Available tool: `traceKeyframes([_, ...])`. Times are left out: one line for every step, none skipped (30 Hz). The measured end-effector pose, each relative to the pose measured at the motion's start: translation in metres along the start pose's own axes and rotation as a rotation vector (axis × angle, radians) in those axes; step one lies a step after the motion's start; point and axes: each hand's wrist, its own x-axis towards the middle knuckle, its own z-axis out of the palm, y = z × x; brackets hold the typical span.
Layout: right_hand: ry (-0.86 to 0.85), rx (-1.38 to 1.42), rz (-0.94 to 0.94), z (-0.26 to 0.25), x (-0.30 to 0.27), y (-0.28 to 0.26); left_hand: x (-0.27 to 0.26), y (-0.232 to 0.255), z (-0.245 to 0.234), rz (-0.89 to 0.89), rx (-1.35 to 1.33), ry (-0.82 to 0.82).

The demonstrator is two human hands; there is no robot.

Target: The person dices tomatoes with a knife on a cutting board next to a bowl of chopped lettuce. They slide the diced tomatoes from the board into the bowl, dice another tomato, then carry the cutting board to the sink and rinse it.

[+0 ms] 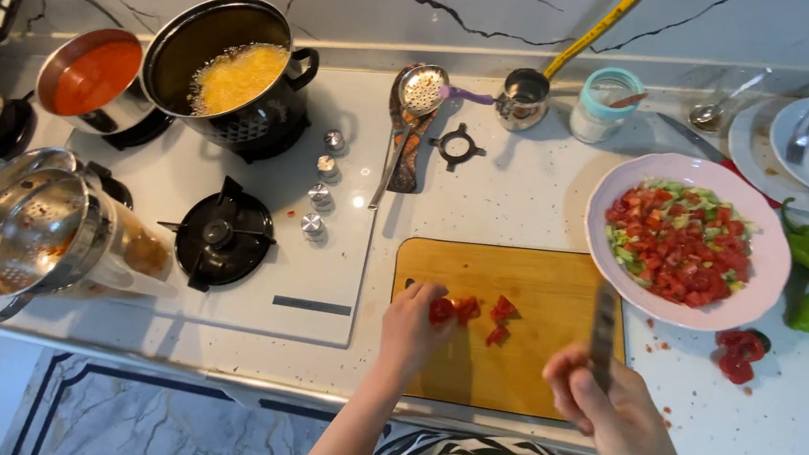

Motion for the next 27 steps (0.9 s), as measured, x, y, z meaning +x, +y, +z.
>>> traceKeyframes([-0.014, 0.001, 0.005, 0.0, 0.014, 0.012, -0.004, -0.014, 0.004, -0.01, 0.007, 0.009])
traceKeyframes([0.079, -0.3, 0.034, 0.0, 0.027, 0.025, -0.011, -0.027, 0.01, -0.002, -0.027, -0.047])
traceKeyframes([0.171, -0.601, 0.059, 0.0, 0.039, 0.038, -0.017, -0.04, 0.015, 0.006, -0.062, -0.103])
traceKeyframes([0.155, -0.603, 0.066, 0.002, 0.041, 0.048, -0.02, -0.039, 0.009, -0.01, -0.058, -0.096])
traceKeyframes([0.172, -0.897, -0.025, 0.003, 0.043, 0.058, -0.021, -0.038, 0.004, 0.02, -0.063, -0.152])
traceKeyframes([0.192, -1.189, -0.124, 0.004, 0.044, 0.068, -0.022, -0.036, 0.0, 0.055, -0.069, -0.212])
traceKeyframes([0.181, -1.188, -0.122, 0.01, 0.045, 0.07, -0.02, -0.033, -0.008, 0.046, -0.067, -0.208])
traceKeyframes([0.167, -1.347, -0.177, 0.016, 0.045, 0.072, -0.016, -0.03, -0.015, 0.081, -0.019, -0.249])
traceKeyframes([0.151, -1.505, -0.235, 0.021, 0.046, 0.074, -0.013, -0.026, -0.022, 0.115, 0.03, -0.29])
traceKeyframes([0.147, -1.505, -0.238, 0.023, 0.049, 0.078, -0.01, -0.031, -0.022, 0.113, 0.031, -0.287])
traceKeyframes([0.137, -1.586, -0.164, 0.025, 0.053, 0.082, -0.007, -0.036, -0.021, 0.155, 0.077, -0.326])
traceKeyframes([0.126, -1.665, -0.088, 0.026, 0.056, 0.086, -0.005, -0.042, -0.02, 0.195, 0.122, -0.367])
traceKeyframes([0.121, -1.665, -0.089, 0.028, 0.058, 0.088, -0.002, -0.044, -0.019, 0.191, 0.123, -0.365])
traceKeyframes([0.113, -1.704, -0.068, 0.03, 0.061, 0.092, 0.0, -0.047, -0.018, 0.222, 0.151, -0.396])
traceKeyframes([0.105, -1.743, -0.046, 0.033, 0.063, 0.095, 0.002, -0.05, -0.017, 0.253, 0.178, -0.427])
traceKeyframes([0.106, -1.741, -0.045, 0.035, 0.064, 0.097, 0.003, -0.052, -0.015, 0.253, 0.179, -0.428])
traceKeyframes([0.112, -1.756, -0.063, 0.038, 0.065, 0.099, 0.004, -0.053, -0.013, 0.269, 0.184, -0.445])
traceKeyframes([0.12, -1.771, -0.082, 0.039, 0.066, 0.1, 0.006, -0.055, -0.01, 0.288, 0.189, -0.46])
traceKeyframes([0.125, -1.77, -0.082, 0.039, 0.067, 0.103, 0.007, -0.056, -0.009, 0.292, 0.19, -0.461])
traceKeyframes([0.127, -1.782, -0.075, 0.039, 0.068, 0.105, 0.007, -0.058, -0.007, 0.298, 0.188, -0.459])
traceKeyframes([0.129, -1.795, -0.069, 0.039, 0.069, 0.108, 0.008, -0.06, -0.005, 0.305, 0.186, -0.457])
traceKeyframes([0.129, -1.794, -0.067, 0.04, 0.071, 0.11, 0.008, -0.06, -0.005, 0.304, 0.186, -0.459])
traceKeyframes([0.124, -1.81, -0.044, 0.041, 0.073, 0.112, 0.008, -0.06, -0.004, 0.3, 0.181, -0.457])
traceKeyframes([0.118, -1.826, -0.022, 0.042, 0.074, 0.114, 0.007, -0.06, -0.004, 0.295, 0.177, -0.455])
traceKeyframes([0.118, -1.825, -0.02, 0.046, 0.077, 0.113, 0.007, -0.06, -0.004, 0.295, 0.177, -0.457])
traceKeyframes([0.108, -1.822, 0.005, 0.049, 0.079, 0.113, 0.006, -0.058, -0.004, 0.283, 0.171, -0.454])
traceKeyframes([0.098, -1.819, 0.029, 0.053, 0.082, 0.112, 0.006, -0.057, -0.004, 0.272, 0.166, -0.452])
